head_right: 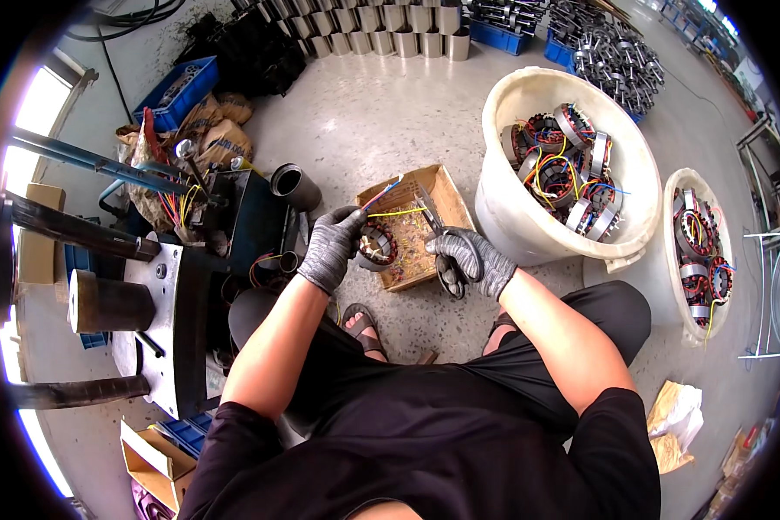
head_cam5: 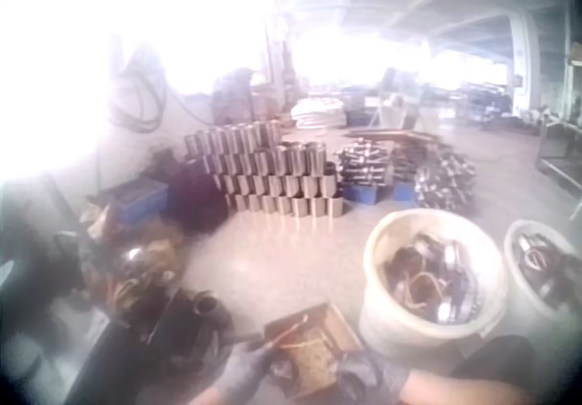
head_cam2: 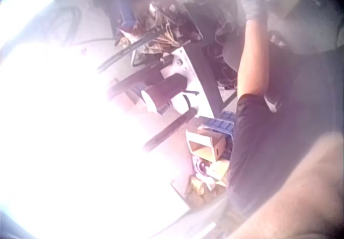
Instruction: The person takes motor stators from a container, trims their wires using scissors over a cardboard box, and places the stators onto the floor.
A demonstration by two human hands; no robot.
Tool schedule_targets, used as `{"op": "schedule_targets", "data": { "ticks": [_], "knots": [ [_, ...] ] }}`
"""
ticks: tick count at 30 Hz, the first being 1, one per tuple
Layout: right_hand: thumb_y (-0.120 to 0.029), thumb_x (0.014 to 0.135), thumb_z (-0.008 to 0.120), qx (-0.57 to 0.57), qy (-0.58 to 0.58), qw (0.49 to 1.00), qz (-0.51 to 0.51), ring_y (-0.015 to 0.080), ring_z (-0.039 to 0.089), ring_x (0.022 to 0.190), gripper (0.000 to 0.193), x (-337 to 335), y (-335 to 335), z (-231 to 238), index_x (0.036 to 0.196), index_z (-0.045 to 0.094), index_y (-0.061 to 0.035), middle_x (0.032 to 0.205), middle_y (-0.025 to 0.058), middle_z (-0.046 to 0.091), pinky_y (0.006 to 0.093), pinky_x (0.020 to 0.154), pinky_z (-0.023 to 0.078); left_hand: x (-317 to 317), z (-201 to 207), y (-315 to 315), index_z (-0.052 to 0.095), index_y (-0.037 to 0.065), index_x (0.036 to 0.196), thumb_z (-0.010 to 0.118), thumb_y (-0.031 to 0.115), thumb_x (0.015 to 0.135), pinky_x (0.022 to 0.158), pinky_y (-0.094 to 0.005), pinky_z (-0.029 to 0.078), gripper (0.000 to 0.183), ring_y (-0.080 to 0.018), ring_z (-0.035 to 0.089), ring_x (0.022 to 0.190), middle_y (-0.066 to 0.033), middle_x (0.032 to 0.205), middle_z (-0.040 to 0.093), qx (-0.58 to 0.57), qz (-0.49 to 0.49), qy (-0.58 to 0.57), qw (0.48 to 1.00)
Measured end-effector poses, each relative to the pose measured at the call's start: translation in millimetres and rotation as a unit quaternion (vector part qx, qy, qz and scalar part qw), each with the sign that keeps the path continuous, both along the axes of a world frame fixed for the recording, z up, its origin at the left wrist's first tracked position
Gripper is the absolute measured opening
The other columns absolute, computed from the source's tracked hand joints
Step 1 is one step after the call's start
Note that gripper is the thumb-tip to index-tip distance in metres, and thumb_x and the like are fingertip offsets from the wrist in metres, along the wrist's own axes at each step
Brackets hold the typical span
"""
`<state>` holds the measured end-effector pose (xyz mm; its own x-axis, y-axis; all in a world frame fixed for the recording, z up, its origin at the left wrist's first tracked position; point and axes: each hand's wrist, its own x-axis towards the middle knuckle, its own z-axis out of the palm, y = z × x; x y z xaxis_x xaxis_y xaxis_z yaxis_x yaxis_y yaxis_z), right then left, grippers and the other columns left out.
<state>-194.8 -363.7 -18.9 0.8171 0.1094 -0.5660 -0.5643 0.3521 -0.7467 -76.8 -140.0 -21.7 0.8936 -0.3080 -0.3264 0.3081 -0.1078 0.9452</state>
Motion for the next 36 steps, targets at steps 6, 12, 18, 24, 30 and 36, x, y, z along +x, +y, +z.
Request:
{"op": "schedule_targets", "data": {
  "ticks": [6, 12, 18, 24, 30, 36],
  "knots": [
    [-0.012, 0.090, 0.060, 0.045, 0.053, 0.997, 0.040, 0.0142, 0.047, 0.041, 0.023, -6, 5, -16, 0.110, 0.054, -0.0008, 0.062, 0.0030, 0.051, 0.0308, 0.036, 0.041, 4, -1, 2, 0.067, -0.004, 0.108, 0.067, 0.019, 0.094, 0.050, -0.0233, 0.041, 0.028, -0.0077, 0.053, 0.057, -0.0017, 0.075, 0.063, 0.004, 0.007, 0.000, 1.000],
    [-0.014, 0.092, 0.062, -0.042, -0.002, 0.999, 0.006, 0.0163, 0.056, 0.046, 0.034, -6, 9, -13, 0.123, 0.052, -0.0040, 0.066, 0.0051, 0.056, 0.0310, 0.040, 0.048, 3, 9, 3, 0.067, -0.007, 0.110, 0.069, 0.017, 0.092, 0.062, -0.0277, 0.049, 0.030, -0.0115, 0.059, 0.069, -0.0056, 0.084, 0.067, 0.018, 0.003, 0.016, 1.000],
    [-0.022, 0.093, 0.067, -0.029, 0.035, 0.998, 0.031, 0.0211, 0.066, 0.066, 0.053, -1, 17, -1, 0.138, 0.043, -0.0085, 0.083, 0.0099, 0.062, 0.0352, 0.059, 0.057, -2, 9, 5, 0.066, -0.008, 0.111, 0.066, 0.018, 0.094, 0.066, -0.0279, 0.050, 0.032, -0.0121, 0.060, 0.073, -0.0069, 0.085, 0.068, 0.019, -0.012, 0.014, 1.000],
    [-0.025, 0.092, 0.070, 0.030, 0.044, 0.998, 0.022, 0.0165, 0.058, 0.053, 0.043, 8, 25, -3, 0.126, 0.047, -0.0134, 0.072, 0.0028, 0.056, 0.0335, 0.046, 0.049, -9, 13, 4, 0.070, -0.003, 0.105, 0.068, 0.021, 0.093, 0.059, -0.0246, 0.045, 0.027, -0.0085, 0.055, 0.067, -0.0022, 0.080, 0.066, 0.068, -0.064, -0.002, 0.996],
    [-0.032, 0.095, 0.063, -0.042, 0.004, 0.997, 0.064, 0.0182, 0.058, 0.047, 0.033, 14, 18, 4, 0.110, 0.052, -0.0057, 0.067, 0.0055, 0.057, 0.0336, 0.042, 0.051, -6, 3, 2, 0.066, -0.007, 0.107, 0.063, 0.018, 0.094, 0.069, -0.0314, 0.056, 0.028, -0.0171, 0.065, 0.079, -0.0114, 0.093, 0.068, 0.088, -0.088, -0.009, 0.992],
    [-0.030, 0.095, 0.060, 0.068, 0.060, 0.995, 0.050, 0.0219, 0.050, 0.042, 0.030, 0, 27, -2, 0.078, 0.053, -0.0059, 0.059, 0.0077, 0.053, 0.0382, 0.039, 0.042, -8, -4, -6, 0.070, -0.005, 0.105, 0.064, 0.016, 0.094, 0.077, -0.0292, 0.050, 0.025, -0.0131, 0.062, 0.083, -0.0082, 0.092, 0.071, 0.037, -0.021, -0.004, 0.999]
  ]
}}
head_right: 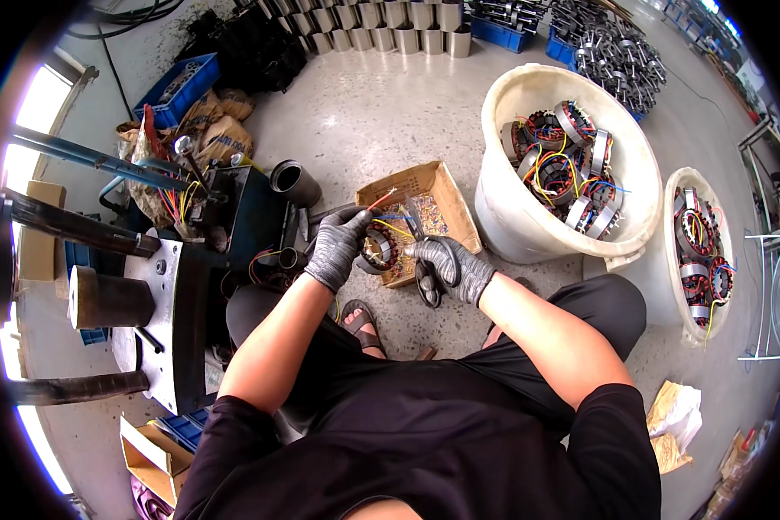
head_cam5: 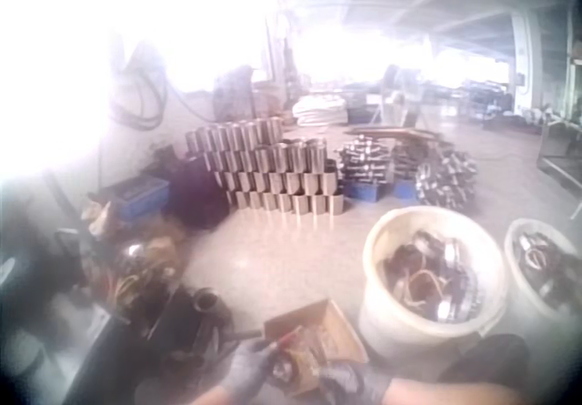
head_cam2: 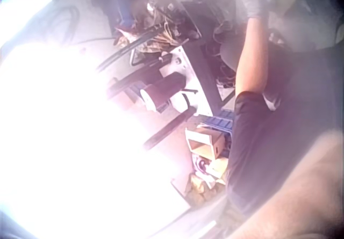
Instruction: The person takes motor stators from a container, trims their wires using scissors over a cardboard box, and places the stators onto the floor.
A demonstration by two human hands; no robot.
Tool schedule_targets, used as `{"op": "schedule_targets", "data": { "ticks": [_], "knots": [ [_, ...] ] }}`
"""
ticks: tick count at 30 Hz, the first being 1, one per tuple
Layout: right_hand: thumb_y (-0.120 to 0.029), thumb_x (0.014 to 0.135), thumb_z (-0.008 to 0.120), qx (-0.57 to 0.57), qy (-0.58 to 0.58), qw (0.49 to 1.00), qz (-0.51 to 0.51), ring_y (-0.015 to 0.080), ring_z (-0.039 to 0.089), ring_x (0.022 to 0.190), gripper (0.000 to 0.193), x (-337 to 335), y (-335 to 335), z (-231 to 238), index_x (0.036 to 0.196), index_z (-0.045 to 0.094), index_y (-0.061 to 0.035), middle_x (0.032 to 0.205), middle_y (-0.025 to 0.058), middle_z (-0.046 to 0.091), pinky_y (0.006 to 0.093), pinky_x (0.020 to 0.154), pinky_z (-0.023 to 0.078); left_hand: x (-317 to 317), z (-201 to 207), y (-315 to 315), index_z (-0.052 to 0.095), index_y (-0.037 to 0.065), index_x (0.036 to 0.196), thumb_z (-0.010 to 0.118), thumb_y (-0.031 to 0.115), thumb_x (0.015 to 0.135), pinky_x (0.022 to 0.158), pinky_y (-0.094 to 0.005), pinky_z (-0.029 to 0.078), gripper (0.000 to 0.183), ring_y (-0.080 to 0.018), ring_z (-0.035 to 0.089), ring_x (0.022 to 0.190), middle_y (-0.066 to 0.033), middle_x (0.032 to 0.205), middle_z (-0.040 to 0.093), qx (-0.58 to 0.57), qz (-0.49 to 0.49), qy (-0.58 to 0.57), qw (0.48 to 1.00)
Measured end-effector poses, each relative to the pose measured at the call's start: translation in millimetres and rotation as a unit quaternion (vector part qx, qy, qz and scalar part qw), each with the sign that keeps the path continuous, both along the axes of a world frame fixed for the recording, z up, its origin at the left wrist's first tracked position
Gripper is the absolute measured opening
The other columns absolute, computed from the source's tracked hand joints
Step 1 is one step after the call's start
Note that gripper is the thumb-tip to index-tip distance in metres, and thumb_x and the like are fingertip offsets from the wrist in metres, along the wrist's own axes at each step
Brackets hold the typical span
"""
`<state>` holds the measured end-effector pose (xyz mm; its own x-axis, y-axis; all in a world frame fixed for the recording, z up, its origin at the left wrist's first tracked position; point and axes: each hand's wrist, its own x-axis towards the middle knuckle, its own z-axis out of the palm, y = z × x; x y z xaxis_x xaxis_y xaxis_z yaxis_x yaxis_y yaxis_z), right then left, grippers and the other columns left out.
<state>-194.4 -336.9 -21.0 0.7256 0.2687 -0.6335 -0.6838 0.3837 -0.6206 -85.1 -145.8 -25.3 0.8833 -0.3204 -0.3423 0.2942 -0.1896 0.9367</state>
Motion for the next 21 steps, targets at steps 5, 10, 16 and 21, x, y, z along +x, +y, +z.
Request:
{"op": "schedule_targets", "data": {
  "ticks": [5, 10, 16, 21],
  "knots": [
    [-0.025, 0.094, 0.061, 0.013, 0.038, 0.999, -0.025, 0.0175, 0.046, 0.040, 0.024, -8, 8, -11, 0.078, 0.052, -0.0082, 0.053, 0.0031, 0.045, 0.0338, 0.036, 0.037, -1, -4, -3, 0.070, -0.004, 0.104, 0.064, 0.016, 0.094, 0.078, -0.0300, 0.050, 0.024, -0.0142, 0.063, 0.082, -0.0095, 0.091, 0.071, 0.031, -0.022, -0.042, 0.998],
    [-0.024, 0.094, 0.060, 0.010, 0.056, 0.998, -0.009, 0.0180, 0.046, 0.036, 0.026, -8, 6, -16, 0.075, 0.052, -0.0072, 0.048, 0.0034, 0.045, 0.0330, 0.034, 0.035, 4, -2, 0, 0.066, -0.004, 0.107, 0.061, 0.019, 0.096, 0.055, -0.0348, 0.059, 0.026, -0.0222, 0.066, 0.071, -0.0125, 0.088, 0.065, -0.018, -0.013, 0.015, 1.000],
    [-0.021, 0.093, 0.063, -0.043, -0.007, 0.999, -0.028, 0.0170, 0.057, 0.050, 0.024, -8, 7, -16, 0.109, 0.054, -0.0061, 0.068, 0.0048, 0.055, 0.0323, 0.041, 0.047, 9, -12, 0, 0.065, -0.003, 0.108, 0.060, 0.018, 0.096, 0.053, -0.0352, 0.060, 0.025, -0.0235, 0.066, 0.065, -0.0135, 0.090, 0.063, -0.019, -0.005, 0.049, 0.999],
    [-0.026, 0.094, 0.066, -0.116, -0.061, 0.991, 0.013, 0.0151, 0.061, 0.054, 0.046, -5, 11, -16, 0.132, 0.047, -0.0081, 0.075, 0.0047, 0.058, 0.0314, 0.048, 0.052, 5, -9, -1, 0.064, -0.003, 0.109, 0.063, 0.019, 0.094, 0.056, -0.0350, 0.060, 0.027, -0.0227, 0.065, 0.065, -0.0129, 0.091, 0.063, -0.023, -0.020, 0.081, 0.996]
  ]
}}
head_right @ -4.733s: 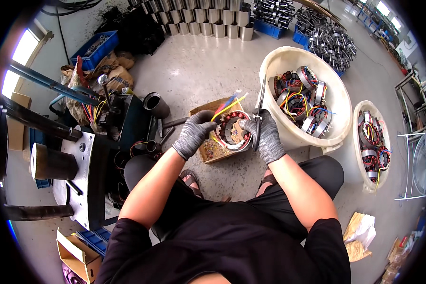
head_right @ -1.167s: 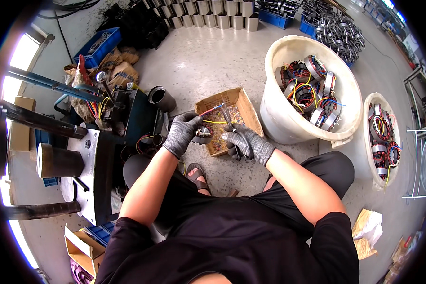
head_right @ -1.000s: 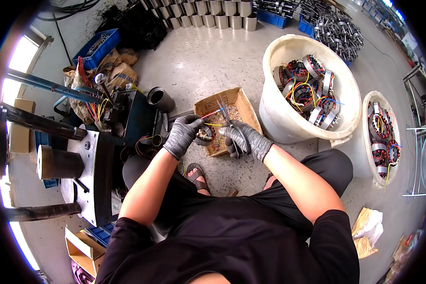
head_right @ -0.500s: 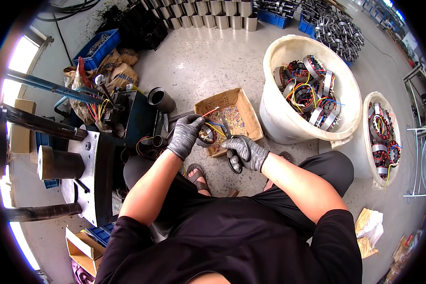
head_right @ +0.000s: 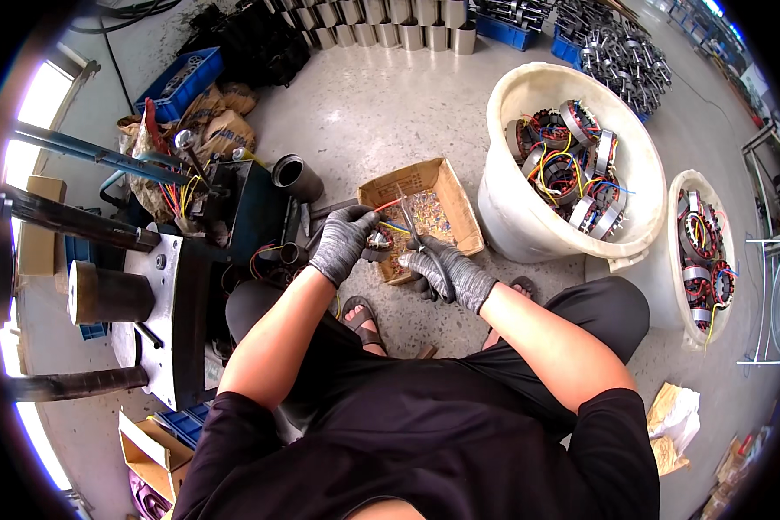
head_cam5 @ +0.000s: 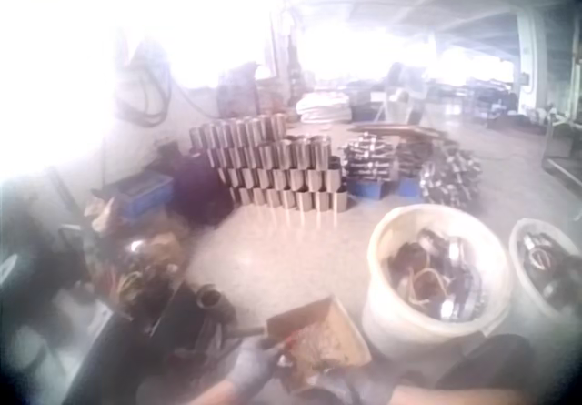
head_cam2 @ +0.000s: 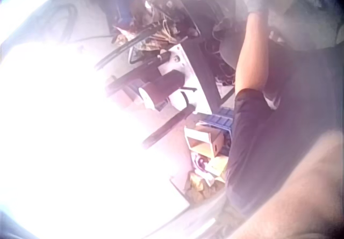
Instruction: The person takes motor stators from a container, trims their wires using scissors over a cardboard box, and places the stators onto the floor.
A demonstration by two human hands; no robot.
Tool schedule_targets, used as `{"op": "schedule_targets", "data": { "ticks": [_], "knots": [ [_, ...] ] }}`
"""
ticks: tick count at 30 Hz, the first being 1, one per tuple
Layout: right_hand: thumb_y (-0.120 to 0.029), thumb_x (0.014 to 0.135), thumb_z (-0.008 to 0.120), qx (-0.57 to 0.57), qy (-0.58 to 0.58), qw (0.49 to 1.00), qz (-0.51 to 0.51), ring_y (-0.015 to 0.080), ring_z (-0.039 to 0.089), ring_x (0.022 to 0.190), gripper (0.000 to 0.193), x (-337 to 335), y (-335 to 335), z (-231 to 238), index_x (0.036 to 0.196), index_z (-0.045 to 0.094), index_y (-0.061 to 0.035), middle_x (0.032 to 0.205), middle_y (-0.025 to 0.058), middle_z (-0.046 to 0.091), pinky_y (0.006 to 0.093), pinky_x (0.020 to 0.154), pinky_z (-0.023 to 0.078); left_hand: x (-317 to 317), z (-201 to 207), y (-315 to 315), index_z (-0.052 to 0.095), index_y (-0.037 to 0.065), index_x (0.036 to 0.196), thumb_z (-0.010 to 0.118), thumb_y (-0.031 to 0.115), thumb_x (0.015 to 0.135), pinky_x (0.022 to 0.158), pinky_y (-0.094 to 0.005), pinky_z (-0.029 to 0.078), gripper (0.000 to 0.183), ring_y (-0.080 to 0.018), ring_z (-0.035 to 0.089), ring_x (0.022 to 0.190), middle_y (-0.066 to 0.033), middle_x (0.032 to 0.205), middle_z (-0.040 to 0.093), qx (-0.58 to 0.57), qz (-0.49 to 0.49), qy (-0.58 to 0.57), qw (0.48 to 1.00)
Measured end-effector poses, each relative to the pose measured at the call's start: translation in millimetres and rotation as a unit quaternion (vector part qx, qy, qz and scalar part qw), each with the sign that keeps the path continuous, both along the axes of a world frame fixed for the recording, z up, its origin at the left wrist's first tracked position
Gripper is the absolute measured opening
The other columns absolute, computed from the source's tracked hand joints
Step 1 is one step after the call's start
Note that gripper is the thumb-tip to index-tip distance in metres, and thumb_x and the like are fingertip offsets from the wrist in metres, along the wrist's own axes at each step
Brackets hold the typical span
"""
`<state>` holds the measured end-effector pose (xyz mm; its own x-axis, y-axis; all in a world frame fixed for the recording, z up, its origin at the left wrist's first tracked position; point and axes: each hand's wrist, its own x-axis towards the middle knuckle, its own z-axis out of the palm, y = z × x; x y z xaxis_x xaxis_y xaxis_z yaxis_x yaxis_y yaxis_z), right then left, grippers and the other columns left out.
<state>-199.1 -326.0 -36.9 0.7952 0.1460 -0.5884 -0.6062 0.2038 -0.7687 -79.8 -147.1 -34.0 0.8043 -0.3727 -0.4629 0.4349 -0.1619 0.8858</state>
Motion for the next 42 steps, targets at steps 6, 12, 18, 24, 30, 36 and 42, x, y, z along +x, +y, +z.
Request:
{"op": "schedule_targets", "data": {
  "ticks": [6, 12, 18, 24, 30, 36, 42],
  "knots": [
    [-0.029, 0.094, 0.065, 0.004, 0.025, 1.000, 0.001, 0.0159, 0.060, 0.052, 0.038, 7, -7, 12, 0.122, 0.052, -0.0060, 0.074, 0.0048, 0.058, 0.0307, 0.044, 0.050, -7, 2, -2, 0.067, -0.003, 0.107, 0.066, 0.020, 0.092, 0.064, -0.0338, 0.057, 0.027, -0.0189, 0.065, 0.073, -0.0112, 0.088, 0.068, 0.086, -0.094, -0.103, 0.987],
    [-0.026, 0.094, 0.063, 0.024, 0.047, 0.998, 0.029, 0.0132, 0.051, 0.044, 0.024, 10, -18, 14, 0.102, 0.055, -0.0049, 0.063, 0.0010, 0.050, 0.0298, 0.037, 0.041, -5, -16, -4, 0.070, -0.004, 0.104, 0.065, 0.020, 0.091, 0.079, -0.0336, 0.052, 0.028, -0.0184, 0.066, 0.081, -0.0149, 0.090, 0.073, 0.116, -0.114, -0.188, 0.969],
    [-0.026, 0.094, 0.063, -0.003, 0.002, 1.000, 0.017, 0.0126, 0.049, 0.043, 0.026, 4, -21, 13, 0.104, 0.056, -0.0037, 0.064, 0.0009, 0.049, 0.0290, 0.037, 0.042, -4, -13, -6, 0.070, -0.003, 0.102, 0.065, 0.022, 0.091, 0.078, -0.0342, 0.052, 0.027, -0.0190, 0.065, 0.079, -0.0145, 0.089, 0.072, 0.128, -0.114, -0.190, 0.967],
    [-0.038, 0.095, 0.062, -0.015, 0.051, 0.998, 0.026, 0.0202, 0.063, 0.056, 0.047, 4, -15, 11, 0.124, 0.050, -0.0033, 0.079, 0.0093, 0.060, 0.0323, 0.044, 0.052, -4, -9, -6, 0.068, -0.003, 0.106, 0.064, 0.022, 0.093, 0.065, -0.0359, 0.056, 0.028, -0.0187, 0.065, 0.074, -0.0126, 0.087, 0.071, 0.114, -0.087, -0.127, 0.981],
    [-0.034, 0.094, 0.064, -0.021, 0.017, 0.999, 0.018, 0.0169, 0.055, 0.043, 0.034, 3, -11, 21, 0.101, 0.055, -0.0022, 0.062, 0.0052, 0.054, 0.0309, 0.038, 0.046, -10, -1, -9, 0.066, -0.002, 0.111, 0.062, 0.018, 0.095, 0.058, -0.0362, 0.057, 0.026, -0.0199, 0.065, 0.070, -0.0121, 0.088, 0.069, 0.063, -0.093, -0.043, 0.993],
    [-0.034, 0.094, 0.064, -0.039, -0.025, 0.998, -0.035, 0.0180, 0.049, 0.035, 0.038, 8, -12, 16, 0.073, 0.053, -0.0034, 0.052, 0.0043, 0.050, 0.0314, 0.033, 0.042, -5, -3, 5, 0.062, -0.008, 0.114, 0.063, 0.017, 0.095, 0.057, -0.0325, 0.057, 0.031, -0.0204, 0.065, 0.083, -0.0127, 0.094, 0.067, 0.048, -0.062, -0.069, 0.995],
    [-0.036, 0.093, 0.063, -0.009, -0.027, 0.999, -0.037, 0.0228, 0.064, 0.053, 0.041, 7, -38, 21, 0.119, 0.051, -0.0062, 0.070, 0.0079, 0.063, 0.0327, 0.044, 0.051, 27, 45, 46, 0.066, 0.003, 0.089, 0.065, 0.023, 0.093, 0.047, -0.0236, 0.035, 0.020, -0.0072, 0.046, 0.052, 0.0025, 0.066, 0.054, -0.047, 0.044, -0.247, 0.967]
  ]
}}
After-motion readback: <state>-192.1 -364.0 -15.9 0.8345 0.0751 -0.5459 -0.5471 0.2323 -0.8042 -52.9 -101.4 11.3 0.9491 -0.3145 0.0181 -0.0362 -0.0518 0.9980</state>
